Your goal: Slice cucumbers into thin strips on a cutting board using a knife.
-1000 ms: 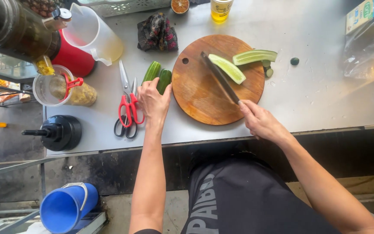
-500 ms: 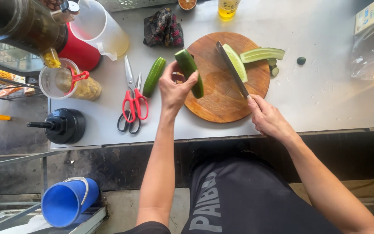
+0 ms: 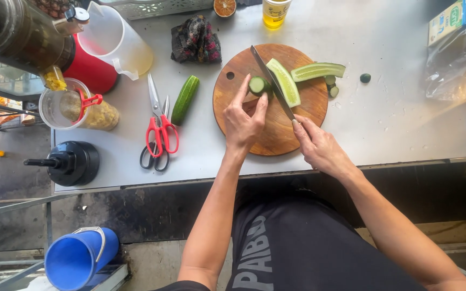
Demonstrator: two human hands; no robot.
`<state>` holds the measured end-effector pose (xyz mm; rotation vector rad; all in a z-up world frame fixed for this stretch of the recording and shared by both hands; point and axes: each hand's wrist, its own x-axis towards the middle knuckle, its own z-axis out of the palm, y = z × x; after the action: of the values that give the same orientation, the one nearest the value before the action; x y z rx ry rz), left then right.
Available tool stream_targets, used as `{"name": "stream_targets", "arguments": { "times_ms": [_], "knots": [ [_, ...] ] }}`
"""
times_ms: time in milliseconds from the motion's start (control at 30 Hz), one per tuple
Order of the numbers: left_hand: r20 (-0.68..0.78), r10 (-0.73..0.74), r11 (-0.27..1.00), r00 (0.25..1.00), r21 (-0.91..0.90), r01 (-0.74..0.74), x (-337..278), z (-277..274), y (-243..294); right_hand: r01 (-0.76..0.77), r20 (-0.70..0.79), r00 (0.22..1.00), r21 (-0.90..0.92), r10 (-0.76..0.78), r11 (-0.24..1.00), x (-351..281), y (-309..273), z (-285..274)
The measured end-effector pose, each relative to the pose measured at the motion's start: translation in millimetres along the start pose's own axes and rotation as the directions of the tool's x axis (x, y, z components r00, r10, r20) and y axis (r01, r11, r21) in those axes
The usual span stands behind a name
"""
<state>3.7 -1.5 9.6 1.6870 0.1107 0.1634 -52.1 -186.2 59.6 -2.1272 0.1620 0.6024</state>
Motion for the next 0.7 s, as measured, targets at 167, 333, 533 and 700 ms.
{"name": "stream_targets", "arguments": {
  "times_ms": [167, 333, 533, 700],
  "knots": [
    [-0.044, 0.079, 0.997, 0.996, 0.031, -0.077, -5, -2, 15, 0.000, 0.018, 1.000, -0.016, 0.000, 1.000, -3, -13, 0],
    [-0.004, -0.023, 0.997, 1.000, -0.067, 0.023, -4, -8, 24, 0.029, -0.020, 0.999, -0.060, -0.030, 0.998, -8, -15, -1],
    [-0.036, -0.150, 0.988, 0.988, -0.053, 0.148, -6, -4, 27, 0.086, -0.135, 0.986, -0.073, -0.095, 0.994, -33, -42, -8],
    [-0.030, -0.163, 0.984, 0.986, -0.078, 0.161, -6, -6, 36, 0.092, -0.136, 0.985, -0.095, -0.104, 0.991, -48, -54, -9]
  ]
}}
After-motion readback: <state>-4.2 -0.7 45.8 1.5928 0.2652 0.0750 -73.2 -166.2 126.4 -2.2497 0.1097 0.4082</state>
